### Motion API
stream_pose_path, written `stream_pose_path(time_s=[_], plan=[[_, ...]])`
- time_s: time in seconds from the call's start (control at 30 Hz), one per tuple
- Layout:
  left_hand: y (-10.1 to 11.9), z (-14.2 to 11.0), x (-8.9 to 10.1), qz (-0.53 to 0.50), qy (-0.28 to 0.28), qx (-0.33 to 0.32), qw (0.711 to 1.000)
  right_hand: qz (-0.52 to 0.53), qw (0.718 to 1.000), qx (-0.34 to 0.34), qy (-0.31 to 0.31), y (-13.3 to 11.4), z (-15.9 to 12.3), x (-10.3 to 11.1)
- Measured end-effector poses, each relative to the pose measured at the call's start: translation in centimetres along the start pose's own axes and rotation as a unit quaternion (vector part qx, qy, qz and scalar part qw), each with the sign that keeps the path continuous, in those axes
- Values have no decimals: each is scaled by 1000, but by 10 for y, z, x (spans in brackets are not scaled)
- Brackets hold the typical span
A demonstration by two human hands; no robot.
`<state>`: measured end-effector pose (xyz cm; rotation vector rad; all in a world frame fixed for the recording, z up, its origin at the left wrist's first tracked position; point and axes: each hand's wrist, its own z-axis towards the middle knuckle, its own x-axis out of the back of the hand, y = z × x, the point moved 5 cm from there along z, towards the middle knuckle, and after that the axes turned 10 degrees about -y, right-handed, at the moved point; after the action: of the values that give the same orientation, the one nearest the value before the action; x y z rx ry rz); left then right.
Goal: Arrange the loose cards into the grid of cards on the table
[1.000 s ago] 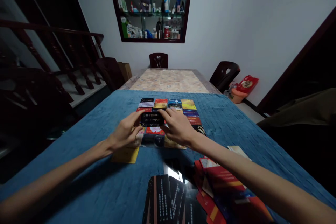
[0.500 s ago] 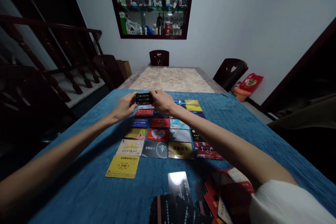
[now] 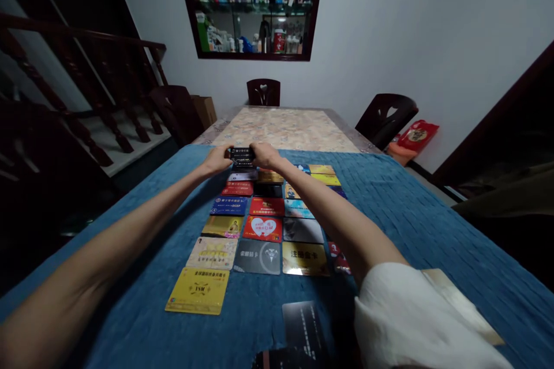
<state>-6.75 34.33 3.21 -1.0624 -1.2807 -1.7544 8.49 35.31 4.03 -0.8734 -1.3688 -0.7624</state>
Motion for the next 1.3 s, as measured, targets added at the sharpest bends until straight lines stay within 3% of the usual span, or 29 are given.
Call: stream_pose_path(time_s=[0.27, 0.47, 0.7, 1.3], plan=[[-20, 30, -25, 0, -53, 30, 998, 3, 998, -20, -51, 14, 32, -22], [-32, 39, -36, 3, -85, 55, 995, 13, 996, -22, -90, 16, 43, -35], [-34, 38, -39, 16, -123, 65, 990, 6, 991, -36, -127, 18, 50, -42], [-28, 37, -34, 52, -156, 48, 985, -51, 987, -65, -134, 5, 40, -38]])
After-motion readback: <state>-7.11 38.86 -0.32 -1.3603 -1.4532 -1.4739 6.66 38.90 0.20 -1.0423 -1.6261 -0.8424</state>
